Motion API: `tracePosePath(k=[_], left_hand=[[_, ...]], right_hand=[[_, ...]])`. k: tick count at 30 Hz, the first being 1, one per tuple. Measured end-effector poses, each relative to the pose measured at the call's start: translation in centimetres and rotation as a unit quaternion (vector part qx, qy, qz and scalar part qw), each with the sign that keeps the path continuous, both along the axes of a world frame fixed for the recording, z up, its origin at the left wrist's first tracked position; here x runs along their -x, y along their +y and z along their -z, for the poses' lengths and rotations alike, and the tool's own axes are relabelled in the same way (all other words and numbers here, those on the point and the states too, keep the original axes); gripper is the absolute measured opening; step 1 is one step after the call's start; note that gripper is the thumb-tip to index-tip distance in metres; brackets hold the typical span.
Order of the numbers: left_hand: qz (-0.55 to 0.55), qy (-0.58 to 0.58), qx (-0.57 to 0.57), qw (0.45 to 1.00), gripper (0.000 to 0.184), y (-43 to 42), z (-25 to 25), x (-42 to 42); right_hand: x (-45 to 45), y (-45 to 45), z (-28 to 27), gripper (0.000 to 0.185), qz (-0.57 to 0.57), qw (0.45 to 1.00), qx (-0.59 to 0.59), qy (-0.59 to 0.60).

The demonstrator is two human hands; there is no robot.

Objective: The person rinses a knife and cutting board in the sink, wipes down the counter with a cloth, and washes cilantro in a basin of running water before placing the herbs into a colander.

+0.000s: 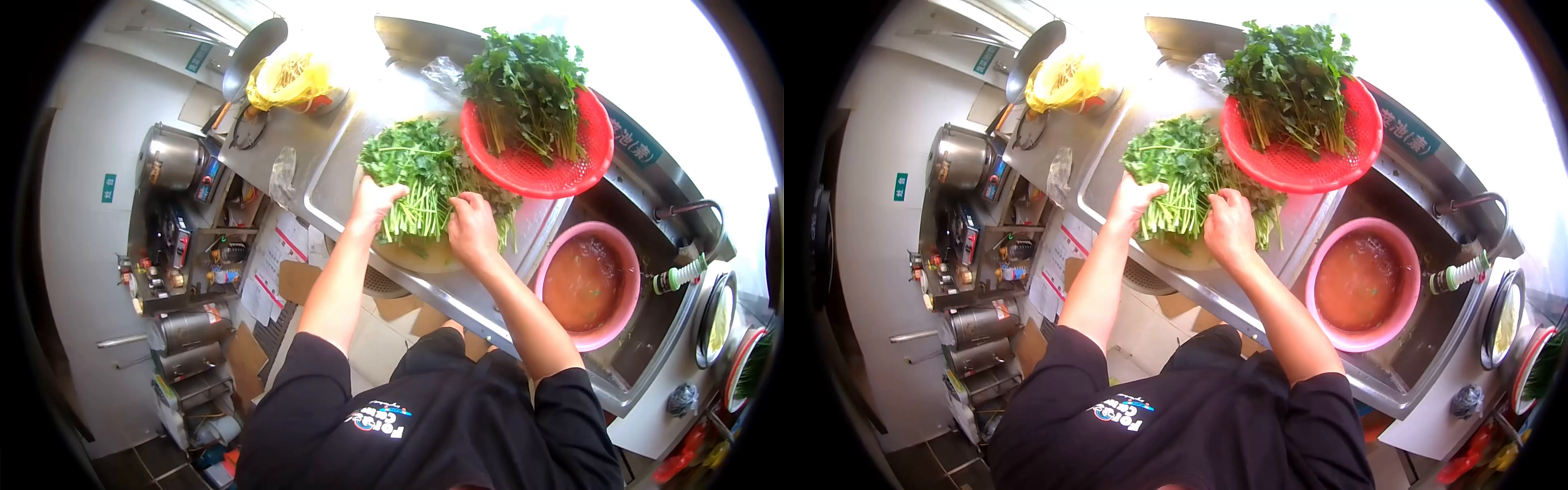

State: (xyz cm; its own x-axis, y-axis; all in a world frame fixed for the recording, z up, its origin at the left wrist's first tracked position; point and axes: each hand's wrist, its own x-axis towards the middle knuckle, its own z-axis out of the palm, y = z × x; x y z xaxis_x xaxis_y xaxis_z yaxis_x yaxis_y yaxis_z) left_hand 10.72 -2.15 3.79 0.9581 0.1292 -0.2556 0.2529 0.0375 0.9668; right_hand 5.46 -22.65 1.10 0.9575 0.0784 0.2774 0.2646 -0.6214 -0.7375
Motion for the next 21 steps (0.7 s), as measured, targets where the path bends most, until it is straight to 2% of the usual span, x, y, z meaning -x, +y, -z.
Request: tracePosePath(k=[1,3,7,8,11,13,14,15,17,19,20,21], left_hand=[[0.03,0.022,0.0,0.999,0.049,1.0,-0.7,0.1],[0.005,0.023,0.089,0.996,0.048,1.5,-2.3,0.7],[0.001,0.001,0.086,0.996,0.048,2.2,-6.1,1.3],[-0.006,0.026,0.097,0.995,0.047,2.2,-6.9,1.5],[-0.014,0.032,0.11,0.993,0.052,2.8,-7.9,2.0],[-0.01,0.036,0.122,0.992,0.05,2.7,-9.0,2.5],[0.0,0.039,0.14,0.989,0.049,2.5,-9.5,2.7],[0.012,0.042,0.159,0.986,0.048,2.4,-9.8,2.9],[0.013,0.04,0.152,0.988,0.047,1.9,-10.1,3.2],[-0.051,0.007,0.111,0.993,0.046,1.4,-10.1,3.8],[-0.06,-0.019,0.11,0.992,0.045,1.5,-10.2,4.1],[-0.066,-0.042,0.11,0.991,0.046,1.3,-11.0,4.6]], right_hand=[[0.1,-0.1,-0.1,0.03,-0.001,1.0,-0.013,-0.011],[0.1,-0.2,-0.5,0.03,0.003,0.999,-0.022,-0.028],[0.2,0.0,-2.1,0.028,-0.008,0.997,-0.05,-0.05],[0.2,0.1,-2.0,0.028,-0.007,0.997,-0.053,-0.049],[-0.2,0.9,-2.2,0.038,-0.021,0.993,-0.113,-0.006],[-0.7,1.5,-3.4,0.057,-0.047,0.981,-0.143,0.119],[-1.4,2.0,-3.2,0.072,-0.066,0.978,-0.146,0.135],[-1.9,2.8,-3.6,0.072,-0.063,0.977,-0.149,0.137],[-2.7,4.7,-5.0,0.078,-0.101,0.927,-0.232,0.275],[-2.1,6.7,-6.7,0.082,-0.109,0.901,-0.315,0.278],[-1.7,7.8,-7.1,0.079,-0.124,0.876,-0.386,0.262],[-1.0,7.1,-10.3,0.072,-0.138,0.861,-0.437,0.218]])
